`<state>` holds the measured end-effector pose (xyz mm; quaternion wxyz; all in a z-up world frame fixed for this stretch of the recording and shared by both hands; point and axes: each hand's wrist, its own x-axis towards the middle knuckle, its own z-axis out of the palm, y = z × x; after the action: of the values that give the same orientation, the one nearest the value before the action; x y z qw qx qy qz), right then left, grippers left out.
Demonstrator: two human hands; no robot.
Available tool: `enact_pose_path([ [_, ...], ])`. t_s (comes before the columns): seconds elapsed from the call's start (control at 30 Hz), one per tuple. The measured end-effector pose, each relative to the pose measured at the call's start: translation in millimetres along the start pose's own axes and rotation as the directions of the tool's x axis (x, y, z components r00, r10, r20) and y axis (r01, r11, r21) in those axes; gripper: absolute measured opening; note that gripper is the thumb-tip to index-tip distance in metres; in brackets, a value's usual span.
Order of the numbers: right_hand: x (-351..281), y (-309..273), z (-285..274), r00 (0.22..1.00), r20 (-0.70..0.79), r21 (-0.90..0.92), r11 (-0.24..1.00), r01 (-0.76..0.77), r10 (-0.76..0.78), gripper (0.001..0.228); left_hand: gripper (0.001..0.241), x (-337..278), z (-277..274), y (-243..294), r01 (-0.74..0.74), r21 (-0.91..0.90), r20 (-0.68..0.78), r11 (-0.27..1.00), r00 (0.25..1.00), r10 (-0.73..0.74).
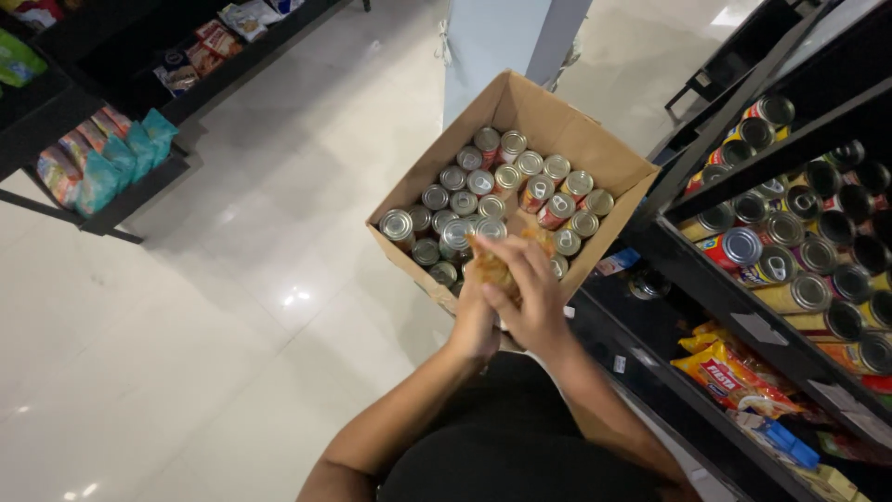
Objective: Restocking canned goods on a shelf after wiping them with a cloth.
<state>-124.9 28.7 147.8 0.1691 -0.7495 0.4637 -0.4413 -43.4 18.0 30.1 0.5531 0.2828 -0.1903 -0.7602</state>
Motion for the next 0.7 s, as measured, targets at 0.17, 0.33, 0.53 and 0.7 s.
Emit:
enact_pose_path([
  [0.17,-10,2,-2,0.993,-0.108,-0.011,0.999,0.044,-0.045,0.02,0.039,-2,-21,-32,0.029,-0.061,0.054,0.998,0.998,-0.026],
  [0.33,-12,12,-33,0.992,-0.106,-0.051,0.996,-0.069,0.063,0.011,0.042,-13,15,-16,-0.028,0.214,0.125,0.977,0.992,0.001],
  [0.53,-62,45,-82,0.987,-0.157,0.116,0.993,-0.018,0.036,0.017,0.045,-27,75,-18,0.343,0.245,0.064,0.907,0.928,-0.368],
  [0.7,-153,105,-124,0.791,-0.578,0.267,0.963,-0.047,0.199,0.034,0.033,-23,69,-121,-0.279,0.668,0.491,0.69,0.862,-0.127],
])
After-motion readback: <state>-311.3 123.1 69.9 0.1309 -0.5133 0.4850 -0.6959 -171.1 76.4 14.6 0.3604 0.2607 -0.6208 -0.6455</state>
